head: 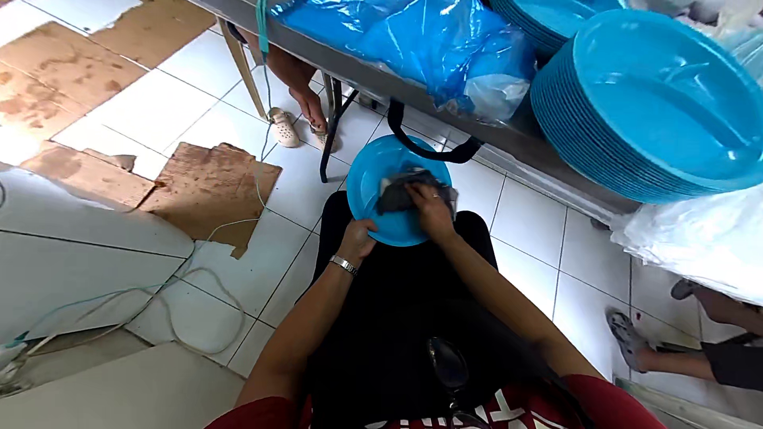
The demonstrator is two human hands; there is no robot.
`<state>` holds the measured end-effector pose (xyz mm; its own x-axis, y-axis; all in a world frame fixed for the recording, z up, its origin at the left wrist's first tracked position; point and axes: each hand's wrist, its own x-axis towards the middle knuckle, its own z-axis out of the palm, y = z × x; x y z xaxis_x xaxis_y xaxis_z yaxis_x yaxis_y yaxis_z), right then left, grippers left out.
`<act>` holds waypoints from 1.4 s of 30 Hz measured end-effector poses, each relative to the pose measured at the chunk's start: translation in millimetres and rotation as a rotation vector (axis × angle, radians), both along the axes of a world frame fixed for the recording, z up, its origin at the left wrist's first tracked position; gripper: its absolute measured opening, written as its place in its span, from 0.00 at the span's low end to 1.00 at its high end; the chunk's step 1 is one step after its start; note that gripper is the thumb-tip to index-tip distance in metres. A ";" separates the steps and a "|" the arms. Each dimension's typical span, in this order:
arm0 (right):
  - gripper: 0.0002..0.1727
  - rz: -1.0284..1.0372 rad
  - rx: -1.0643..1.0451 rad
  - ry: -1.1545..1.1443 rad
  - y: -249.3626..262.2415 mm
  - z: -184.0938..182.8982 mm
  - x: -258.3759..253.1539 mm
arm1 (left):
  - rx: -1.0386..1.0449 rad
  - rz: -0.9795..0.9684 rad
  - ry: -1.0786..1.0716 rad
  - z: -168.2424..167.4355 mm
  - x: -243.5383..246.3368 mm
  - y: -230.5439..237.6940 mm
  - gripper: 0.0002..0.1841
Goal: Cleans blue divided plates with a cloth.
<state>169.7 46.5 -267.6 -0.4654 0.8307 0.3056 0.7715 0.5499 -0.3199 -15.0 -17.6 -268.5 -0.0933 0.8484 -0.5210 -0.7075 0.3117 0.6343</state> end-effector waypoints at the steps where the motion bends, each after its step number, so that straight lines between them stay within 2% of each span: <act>1: 0.32 -0.069 -0.013 -0.040 4.7 -0.9 9.9 | -0.003 0.004 0.004 1.0 -0.5 0.3 0.27; 3: 0.31 -0.186 -0.035 -0.119 6.4 -3.4 24.6 | 0.009 0.010 0.005 1.8 0.5 0.6 0.26; 7: 0.26 -0.290 -0.147 -0.182 -24.3 -4.6 20.3 | 0.075 0.045 -0.100 -2.6 5.8 4.3 0.15; 10: 0.26 -0.147 -0.321 -0.192 -56.3 -0.6 -0.1 | 0.137 0.057 -0.141 -5.7 6.8 8.7 0.22; 13: 0.30 0.061 -0.397 -0.129 -67.3 12.4 -26.8 | 0.079 0.021 -0.100 -2.8 6.5 7.4 0.25; 16: 0.31 0.206 -0.364 -0.120 -54.2 19.2 -47.4 | 0.173 -0.086 -0.149 -6.4 1.7 6.4 0.30; 20: 0.26 0.224 -0.121 -0.243 -39.9 13.7 -52.6 | 0.183 -0.094 -0.169 -7.4 -3.7 11.8 0.25; 23: 0.24 0.193 0.037 -0.272 -37.3 11.2 -44.1 | 0.152 -0.098 -0.143 -5.0 -1.6 11.8 0.23; 28: 0.25 0.073 0.172 -0.279 -34.3 8.8 -27.9 | 0.154 -0.111 -0.104 -7.4 3.2 10.9 0.22; 31: 0.27 -0.062 0.057 -0.341 -24.6 20.3 -20.0 | 0.143 -0.082 -0.097 -7.8 2.9 9.5 0.20; 35: 0.26 -0.189 0.024 -0.378 -8.9 27.1 -7.2 | 0.121 -0.040 -0.095 -8.8 2.3 9.1 0.20; 38: 0.24 -0.310 -0.093 -0.438 -1.0 33.3 7.2 | 0.101 0.001 -0.063 -4.6 3.3 7.7 0.19; 42: 0.23 -0.389 -0.155 -0.486 -9.8 29.8 20.8 | 0.086 0.028 -0.032 -2.9 7.0 7.4 0.18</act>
